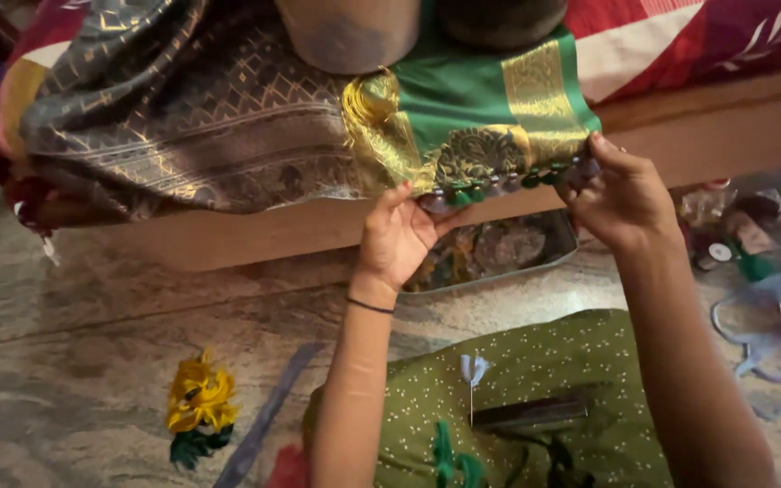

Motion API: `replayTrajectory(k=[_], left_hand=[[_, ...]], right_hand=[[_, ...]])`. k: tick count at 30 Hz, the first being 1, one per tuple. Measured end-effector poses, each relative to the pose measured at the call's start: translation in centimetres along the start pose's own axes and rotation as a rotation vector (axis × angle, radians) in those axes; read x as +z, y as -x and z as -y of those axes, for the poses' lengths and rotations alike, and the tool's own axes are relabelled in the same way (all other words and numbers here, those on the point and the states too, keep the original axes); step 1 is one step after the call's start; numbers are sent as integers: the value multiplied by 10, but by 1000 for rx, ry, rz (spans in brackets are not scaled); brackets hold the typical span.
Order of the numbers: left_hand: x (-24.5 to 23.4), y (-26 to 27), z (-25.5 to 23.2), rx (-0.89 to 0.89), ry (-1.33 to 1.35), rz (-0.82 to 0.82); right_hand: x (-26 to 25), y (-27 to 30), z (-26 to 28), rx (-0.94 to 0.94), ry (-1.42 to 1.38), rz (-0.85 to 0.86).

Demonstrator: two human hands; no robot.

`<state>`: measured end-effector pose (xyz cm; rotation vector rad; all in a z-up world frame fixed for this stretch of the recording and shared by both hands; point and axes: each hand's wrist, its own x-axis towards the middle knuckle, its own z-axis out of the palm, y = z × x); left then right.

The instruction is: Attaching decorative tassels to the edge of a sari and grooming them with a comb.

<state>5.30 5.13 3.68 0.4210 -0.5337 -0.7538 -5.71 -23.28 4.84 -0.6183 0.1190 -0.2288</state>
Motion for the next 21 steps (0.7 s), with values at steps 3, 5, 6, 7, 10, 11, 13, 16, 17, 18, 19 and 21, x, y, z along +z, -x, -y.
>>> replayTrajectory(k=[3,5,6,7,10,11,13,16,17,18,19,21], left_hand=[[22,0,-8,-146,-13,-144],[22,1,-3,-165,-78,-132],[4,1,8,-165,-80,-131],[-15,0,19,-138,-104,-136],[-32,1,43,-57,-112,-207],[-32,2,49,-6,-98,-276],[-22,4,64,69,-12,-298],[-12,7,74,175,46,-366],[-10,7,75,207,12,-403],[-7,7,71,207,14,-402],[-5,8,68,230,-43,-420],[-6,10,62,254,-109,-444]], right_hand=[[13,3,2,3,19,-138],[13,3,2,18,68,-246],[7,2,1,17,68,-244],[1,2,1,21,31,-126],[5,4,1,16,22,-123],[10,6,0,9,43,-240],[4,3,0,10,19,-179],[32,13,-1,23,56,-204],[48,19,0,26,117,-284],[36,16,1,25,119,-284],[23,13,3,25,81,-267],[6,8,1,32,34,-246]])
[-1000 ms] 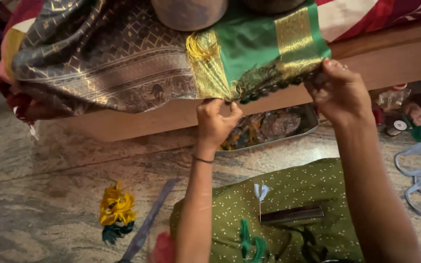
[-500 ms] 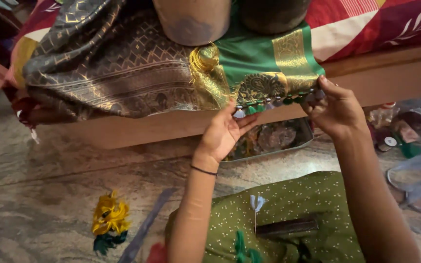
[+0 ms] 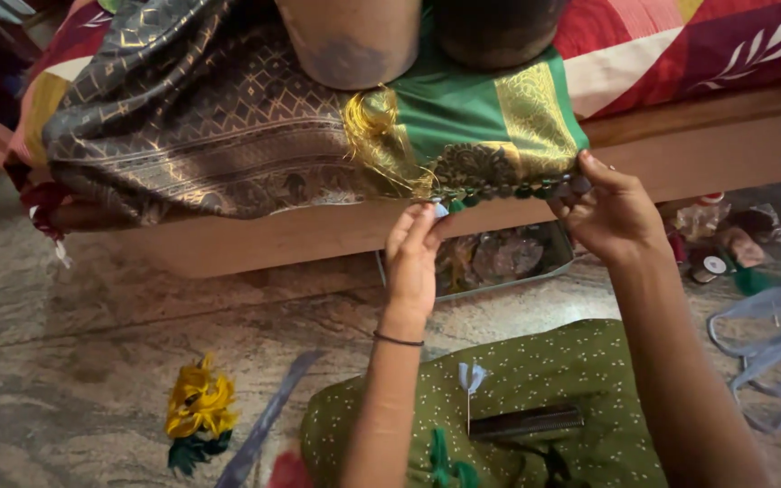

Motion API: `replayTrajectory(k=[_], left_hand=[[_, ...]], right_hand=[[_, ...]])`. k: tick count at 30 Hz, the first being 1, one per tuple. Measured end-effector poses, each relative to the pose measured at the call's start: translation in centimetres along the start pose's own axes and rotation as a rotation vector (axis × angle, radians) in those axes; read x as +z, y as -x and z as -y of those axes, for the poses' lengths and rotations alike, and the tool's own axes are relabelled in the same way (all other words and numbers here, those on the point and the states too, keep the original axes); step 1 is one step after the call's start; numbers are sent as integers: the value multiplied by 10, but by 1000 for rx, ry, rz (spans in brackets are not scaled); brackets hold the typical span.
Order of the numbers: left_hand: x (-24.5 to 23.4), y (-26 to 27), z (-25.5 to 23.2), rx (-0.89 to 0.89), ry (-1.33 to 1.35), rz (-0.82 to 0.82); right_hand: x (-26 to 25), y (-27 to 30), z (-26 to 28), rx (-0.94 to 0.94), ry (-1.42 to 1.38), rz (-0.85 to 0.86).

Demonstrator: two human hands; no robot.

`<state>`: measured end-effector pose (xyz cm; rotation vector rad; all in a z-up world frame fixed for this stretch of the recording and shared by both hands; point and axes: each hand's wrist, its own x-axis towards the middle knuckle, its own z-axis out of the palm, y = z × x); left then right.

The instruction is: Attaching decorative tassels to the edge of a sari and grooming them with a comb.

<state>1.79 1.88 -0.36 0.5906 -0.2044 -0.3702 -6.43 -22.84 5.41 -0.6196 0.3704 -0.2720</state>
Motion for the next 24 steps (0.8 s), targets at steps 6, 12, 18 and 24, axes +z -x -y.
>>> replayTrajectory(k=[6,12,18,24], left_hand=[[-11,-9,1,58,-398,-84],[-13,-4,13,155,-400,-110],[0,3,9,64,4,-42],[9,4,-9,-18,55,104]], right_hand=[[-8,-5,-6,-13,4,56],[1,1,-4,-3,-35,18],[4,0,-5,-12,33,8],[-11,-7,-8,27,-137,189]])
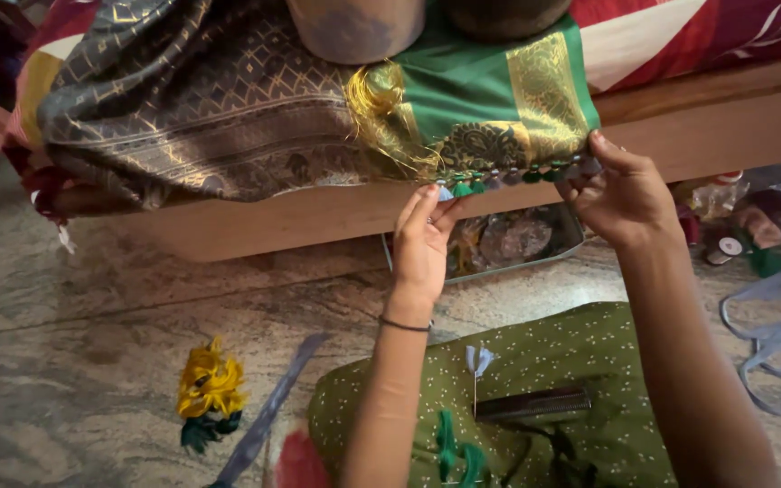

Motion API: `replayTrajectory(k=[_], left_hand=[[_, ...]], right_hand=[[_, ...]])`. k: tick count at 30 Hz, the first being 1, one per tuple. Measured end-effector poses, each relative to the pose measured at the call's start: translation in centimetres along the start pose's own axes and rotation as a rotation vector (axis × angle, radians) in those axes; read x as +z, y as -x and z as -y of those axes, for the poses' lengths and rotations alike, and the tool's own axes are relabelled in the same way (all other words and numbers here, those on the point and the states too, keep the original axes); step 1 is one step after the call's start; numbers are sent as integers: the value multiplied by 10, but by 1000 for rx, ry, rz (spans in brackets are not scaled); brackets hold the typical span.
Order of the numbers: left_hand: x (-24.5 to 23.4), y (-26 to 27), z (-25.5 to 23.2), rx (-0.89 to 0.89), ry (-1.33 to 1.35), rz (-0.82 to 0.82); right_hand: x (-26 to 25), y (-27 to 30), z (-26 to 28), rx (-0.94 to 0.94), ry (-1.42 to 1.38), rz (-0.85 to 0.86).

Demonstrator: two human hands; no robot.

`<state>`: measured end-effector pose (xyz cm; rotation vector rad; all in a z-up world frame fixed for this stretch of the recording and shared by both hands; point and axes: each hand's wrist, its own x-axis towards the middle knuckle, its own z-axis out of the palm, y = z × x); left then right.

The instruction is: Attaching decorative tassels to the edge of a sari and grooming them with a comb.

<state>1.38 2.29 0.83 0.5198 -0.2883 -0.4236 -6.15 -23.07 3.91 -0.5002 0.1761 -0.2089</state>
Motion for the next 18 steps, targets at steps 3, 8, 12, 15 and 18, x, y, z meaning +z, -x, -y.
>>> replayTrajectory(k=[3,8,12,15,18], left_hand=[[-12,-7,5,-25,-137,-34],[-17,-20,19,-54,-363,-113],[-8,-6,21,109,-504,-92],[-2,6,30,355,-770,-61],[-10,6,49,300,-397,-156]], right_hand=[[20,7,-3,-32,144,-222],[-3,-1,0,-24,98,-117],[-2,0,6,-26,68,-64],[16,6,5,-144,213,-24],[13,0,3,-125,212,-54]])
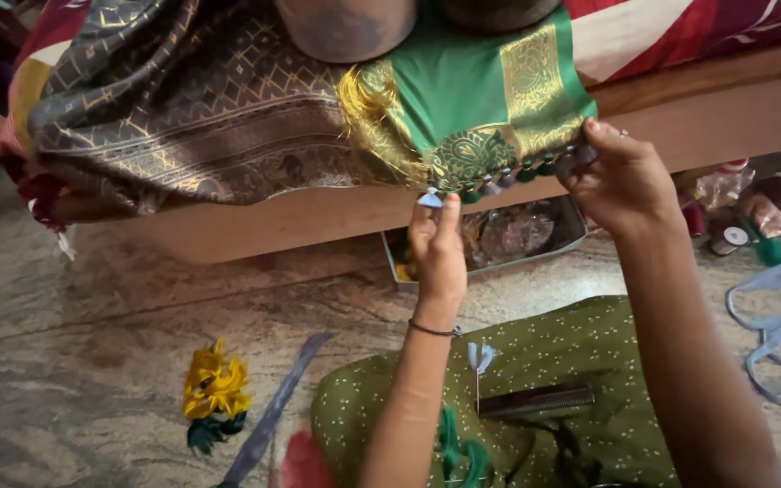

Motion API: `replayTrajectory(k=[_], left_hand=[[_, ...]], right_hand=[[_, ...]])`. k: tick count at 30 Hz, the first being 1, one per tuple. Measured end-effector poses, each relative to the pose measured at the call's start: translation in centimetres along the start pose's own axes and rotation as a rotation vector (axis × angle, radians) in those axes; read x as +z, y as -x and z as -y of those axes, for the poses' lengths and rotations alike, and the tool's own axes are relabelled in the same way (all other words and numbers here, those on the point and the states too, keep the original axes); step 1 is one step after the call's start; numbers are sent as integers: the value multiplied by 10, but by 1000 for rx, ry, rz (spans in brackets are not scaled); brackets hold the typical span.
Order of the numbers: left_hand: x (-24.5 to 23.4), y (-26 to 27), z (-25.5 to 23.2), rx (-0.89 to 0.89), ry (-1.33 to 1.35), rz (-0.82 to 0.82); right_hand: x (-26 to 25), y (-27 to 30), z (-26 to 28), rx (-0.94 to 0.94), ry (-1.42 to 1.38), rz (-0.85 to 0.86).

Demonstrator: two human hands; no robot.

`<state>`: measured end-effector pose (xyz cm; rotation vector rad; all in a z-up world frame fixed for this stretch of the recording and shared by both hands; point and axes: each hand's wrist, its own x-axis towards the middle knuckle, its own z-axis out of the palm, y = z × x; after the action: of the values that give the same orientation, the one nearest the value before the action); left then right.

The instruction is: Attaching decorative tassels to the edge of a sari and grooming them with a comb.

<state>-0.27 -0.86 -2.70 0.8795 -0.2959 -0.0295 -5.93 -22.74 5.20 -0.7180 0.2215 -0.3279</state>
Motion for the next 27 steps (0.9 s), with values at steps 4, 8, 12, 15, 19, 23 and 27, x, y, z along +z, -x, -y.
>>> replayTrajectory(k=[4,8,12,15,19,23,27], left_hand=[[23,-2,-49,-372,751,139],[23,-8,-76,-477,786,283],[2,-17,-42,-543,536,206],[3,-19,-42,-456,246,193],[-15,-26,-31,-334,235,185],[-58,-39,-1,-186,-202,319],[-18,-41,-66,-74,-766,400]], right_hand=[[-27,-7,-2,50,-76,75],[-23,-4,-4,94,-58,-17],[-10,-3,-3,117,-36,-80],[-15,-7,-5,119,-58,-96],[-24,-9,-7,110,-80,-82],[-42,-20,-6,66,-80,42],[-17,-12,7,-35,-128,0]])
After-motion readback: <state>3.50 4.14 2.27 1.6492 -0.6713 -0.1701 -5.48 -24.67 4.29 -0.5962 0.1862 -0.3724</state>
